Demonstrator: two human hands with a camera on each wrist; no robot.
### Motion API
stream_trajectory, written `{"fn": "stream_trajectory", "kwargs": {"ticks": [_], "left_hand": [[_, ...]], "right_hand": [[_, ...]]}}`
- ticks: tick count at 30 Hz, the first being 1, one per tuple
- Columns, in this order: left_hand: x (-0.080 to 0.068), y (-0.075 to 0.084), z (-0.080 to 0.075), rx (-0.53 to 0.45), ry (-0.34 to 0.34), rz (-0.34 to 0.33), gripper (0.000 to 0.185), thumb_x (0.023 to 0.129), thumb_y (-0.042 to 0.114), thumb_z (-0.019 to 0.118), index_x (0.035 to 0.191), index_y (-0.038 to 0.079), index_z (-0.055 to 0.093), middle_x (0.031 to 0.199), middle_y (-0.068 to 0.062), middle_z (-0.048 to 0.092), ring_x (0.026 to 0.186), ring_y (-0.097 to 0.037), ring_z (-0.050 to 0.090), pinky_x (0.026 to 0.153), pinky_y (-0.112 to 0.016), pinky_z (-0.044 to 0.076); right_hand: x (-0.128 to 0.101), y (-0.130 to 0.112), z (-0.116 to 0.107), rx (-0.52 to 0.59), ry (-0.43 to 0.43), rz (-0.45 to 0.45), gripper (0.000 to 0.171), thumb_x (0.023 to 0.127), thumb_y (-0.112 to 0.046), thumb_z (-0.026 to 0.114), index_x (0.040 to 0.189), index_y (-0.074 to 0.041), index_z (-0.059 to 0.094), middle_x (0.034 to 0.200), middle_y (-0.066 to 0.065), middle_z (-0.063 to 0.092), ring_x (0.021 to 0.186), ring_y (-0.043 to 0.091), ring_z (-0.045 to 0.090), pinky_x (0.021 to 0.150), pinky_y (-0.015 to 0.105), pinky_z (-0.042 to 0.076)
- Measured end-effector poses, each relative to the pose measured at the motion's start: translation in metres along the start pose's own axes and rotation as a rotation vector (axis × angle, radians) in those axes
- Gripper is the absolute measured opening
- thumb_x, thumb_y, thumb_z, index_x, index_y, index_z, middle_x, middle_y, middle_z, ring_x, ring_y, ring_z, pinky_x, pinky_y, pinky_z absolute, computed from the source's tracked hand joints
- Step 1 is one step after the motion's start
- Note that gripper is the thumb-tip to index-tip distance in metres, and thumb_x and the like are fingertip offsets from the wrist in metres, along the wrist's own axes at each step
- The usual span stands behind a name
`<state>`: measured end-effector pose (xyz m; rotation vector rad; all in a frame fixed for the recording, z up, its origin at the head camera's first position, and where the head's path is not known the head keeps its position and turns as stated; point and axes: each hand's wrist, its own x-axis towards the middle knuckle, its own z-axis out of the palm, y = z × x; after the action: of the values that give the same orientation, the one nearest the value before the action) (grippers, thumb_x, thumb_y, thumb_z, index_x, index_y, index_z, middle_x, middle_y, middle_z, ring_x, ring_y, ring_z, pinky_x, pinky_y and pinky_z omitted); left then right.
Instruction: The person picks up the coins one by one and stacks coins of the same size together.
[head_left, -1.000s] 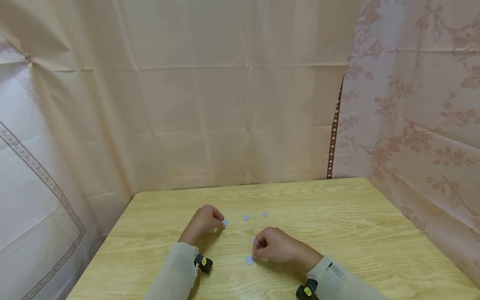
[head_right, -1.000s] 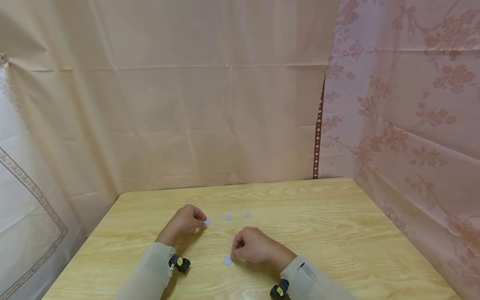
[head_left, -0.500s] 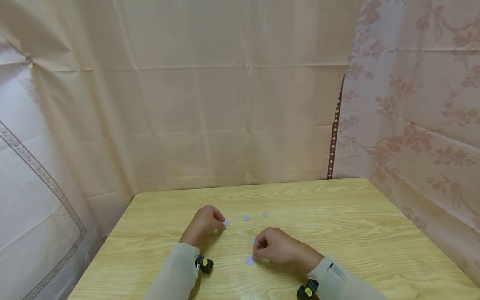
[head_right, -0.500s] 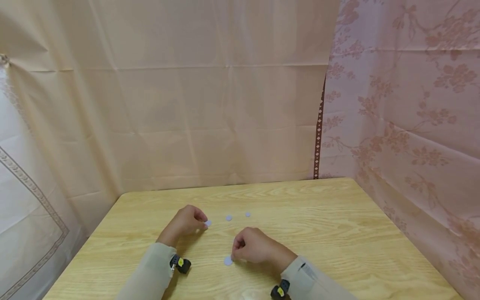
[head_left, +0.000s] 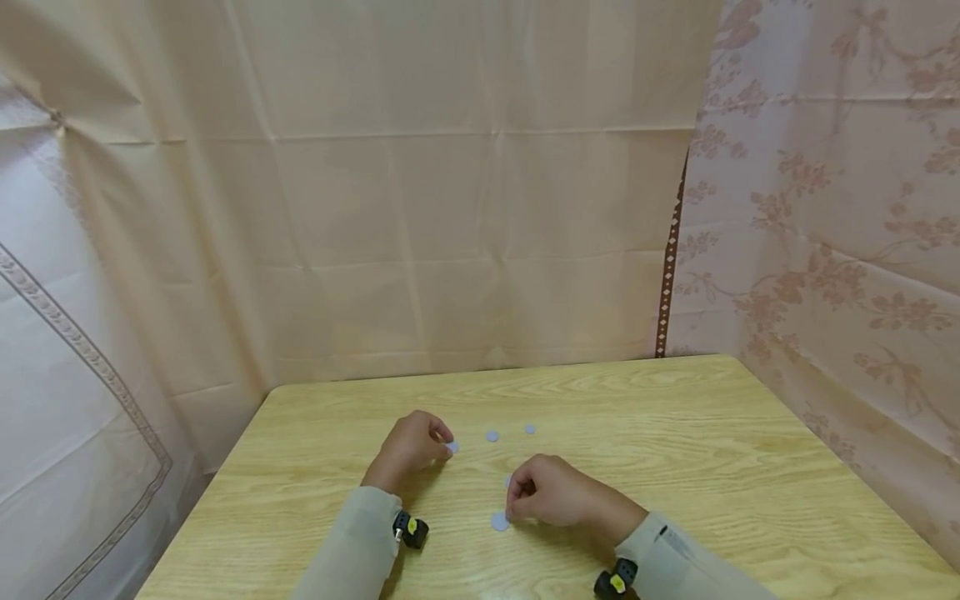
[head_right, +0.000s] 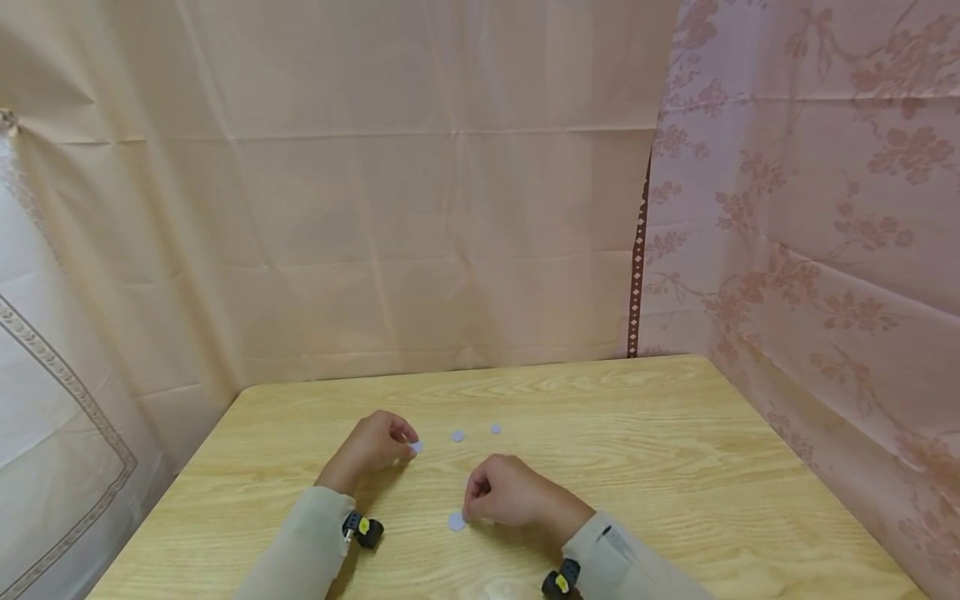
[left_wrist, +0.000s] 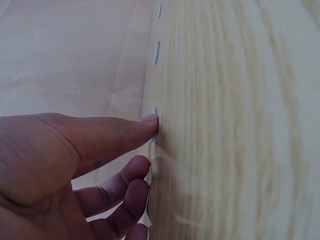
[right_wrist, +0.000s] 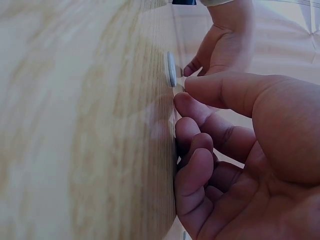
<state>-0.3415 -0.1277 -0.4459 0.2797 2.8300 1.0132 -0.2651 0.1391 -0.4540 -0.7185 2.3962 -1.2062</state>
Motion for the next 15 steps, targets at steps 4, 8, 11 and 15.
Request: {"fn": "stream_trajectory", "kwargs": {"ticks": [4, 8, 11, 15], "left_hand": [[0.0009, -0.0006, 0.0004, 0.002, 0.006, -0.002, 0.014, 0.082, 0.012, 0.087, 0.091, 0.012, 0.075, 0.088, -0.003, 0.066, 0.078, -0.020, 0.058, 0.065, -0.032, 0.047], [0.0021, -0.0009, 0.0008, 0.018, 0.014, -0.003, 0.017, 0.080, 0.012, 0.088, 0.089, 0.013, 0.073, 0.086, -0.002, 0.065, 0.078, -0.019, 0.058, 0.066, -0.032, 0.047], [0.0019, 0.0000, 0.0005, 0.032, 0.024, 0.001, 0.019, 0.080, 0.012, 0.089, 0.088, 0.013, 0.072, 0.085, 0.000, 0.065, 0.078, -0.018, 0.058, 0.067, -0.033, 0.047], [0.0005, 0.0029, 0.0003, 0.038, 0.037, 0.003, 0.019, 0.079, 0.010, 0.089, 0.088, 0.012, 0.072, 0.081, 0.001, 0.065, 0.074, -0.017, 0.058, 0.065, -0.032, 0.046]], "right_hand": [[0.0000, 0.0004, 0.0003, -0.010, 0.003, -0.008, 0.013, 0.095, -0.019, 0.075, 0.083, -0.016, 0.075, 0.072, -0.005, 0.066, 0.056, 0.007, 0.049, 0.051, 0.022, 0.040], [0.0004, 0.0018, 0.0005, -0.014, 0.005, -0.011, 0.013, 0.095, -0.019, 0.075, 0.083, -0.016, 0.075, 0.072, -0.006, 0.066, 0.056, 0.006, 0.049, 0.052, 0.021, 0.040], [0.0008, 0.0025, 0.0005, -0.013, 0.004, -0.013, 0.013, 0.095, -0.019, 0.075, 0.083, -0.016, 0.075, 0.072, -0.006, 0.066, 0.056, 0.006, 0.049, 0.051, 0.021, 0.040], [0.0016, 0.0032, 0.0005, -0.009, 0.003, -0.015, 0.013, 0.095, -0.019, 0.075, 0.083, -0.016, 0.075, 0.071, -0.006, 0.066, 0.056, 0.006, 0.049, 0.051, 0.021, 0.040]]}}
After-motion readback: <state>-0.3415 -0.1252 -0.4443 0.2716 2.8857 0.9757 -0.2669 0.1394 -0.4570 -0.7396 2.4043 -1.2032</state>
